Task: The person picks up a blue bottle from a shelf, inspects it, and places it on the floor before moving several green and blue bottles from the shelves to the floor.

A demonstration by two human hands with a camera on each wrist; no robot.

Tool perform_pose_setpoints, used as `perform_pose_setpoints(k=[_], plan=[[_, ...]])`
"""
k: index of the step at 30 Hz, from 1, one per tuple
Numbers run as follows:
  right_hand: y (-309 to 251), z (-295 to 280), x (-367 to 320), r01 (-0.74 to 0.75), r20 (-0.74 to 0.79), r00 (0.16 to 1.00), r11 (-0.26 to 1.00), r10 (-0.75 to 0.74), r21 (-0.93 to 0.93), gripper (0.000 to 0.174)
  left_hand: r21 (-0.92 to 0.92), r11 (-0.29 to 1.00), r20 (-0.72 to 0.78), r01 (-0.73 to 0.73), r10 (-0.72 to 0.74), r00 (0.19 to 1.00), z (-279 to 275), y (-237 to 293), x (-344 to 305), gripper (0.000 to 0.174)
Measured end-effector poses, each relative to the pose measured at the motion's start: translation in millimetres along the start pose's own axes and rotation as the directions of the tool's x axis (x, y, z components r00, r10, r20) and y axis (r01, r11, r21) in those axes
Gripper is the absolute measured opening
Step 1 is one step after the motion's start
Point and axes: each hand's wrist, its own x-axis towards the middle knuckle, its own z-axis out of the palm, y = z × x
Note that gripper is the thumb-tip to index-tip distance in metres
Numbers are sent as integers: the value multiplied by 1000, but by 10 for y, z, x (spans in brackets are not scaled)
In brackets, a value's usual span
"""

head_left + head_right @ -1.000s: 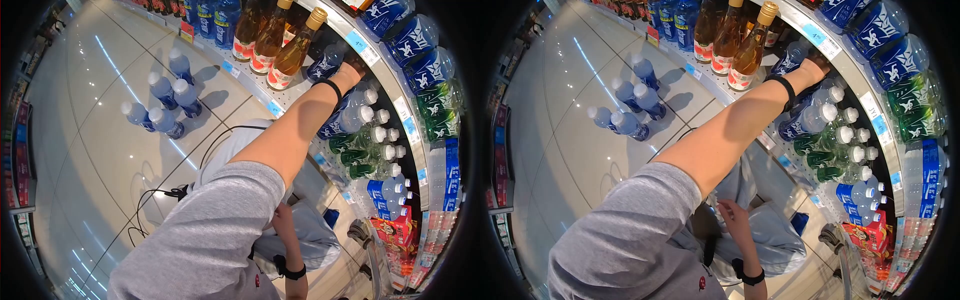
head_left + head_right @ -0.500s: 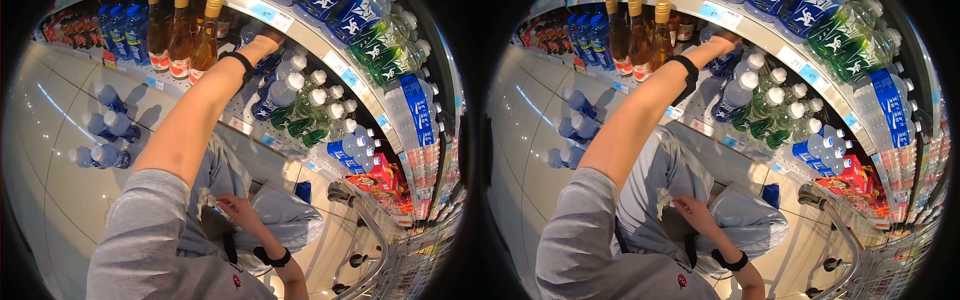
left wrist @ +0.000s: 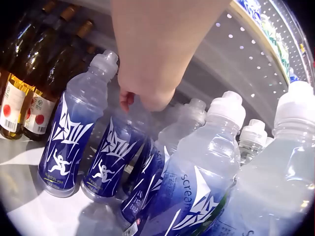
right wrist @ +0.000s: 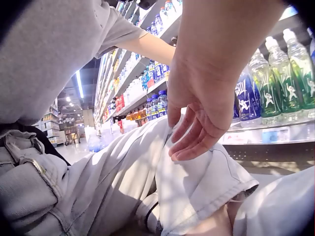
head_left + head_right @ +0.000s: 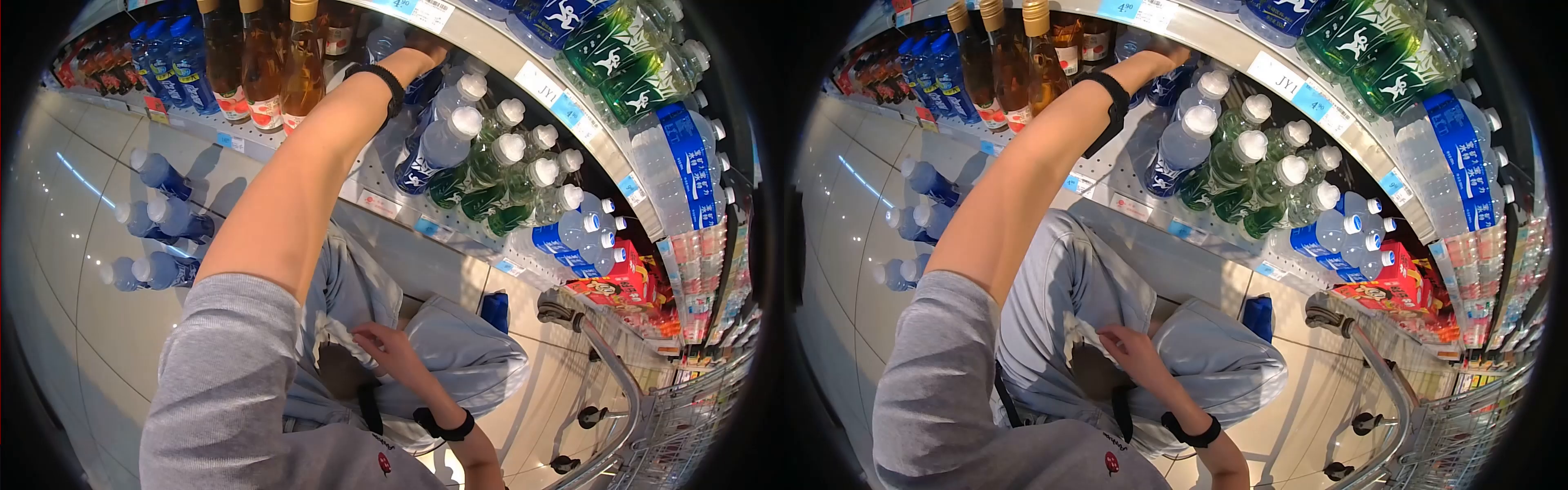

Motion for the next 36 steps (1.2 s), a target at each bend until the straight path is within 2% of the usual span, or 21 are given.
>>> perform_pose_setpoints(k=[2,9,36], plan=[[-78,-33,26,-64,34,997,998,65,-13,19,-13,1000,39,-14,15,999,13,-50,19,40],[-19,-38,117,-47,53,997,999,48,-11,18,-41,993,15,-108,108,994,253,-324,146,38],[115,-27,113,-12,22,1000,999,13,-35,22,-66,998,-44,12,-15,999,281,-157,136,38]])
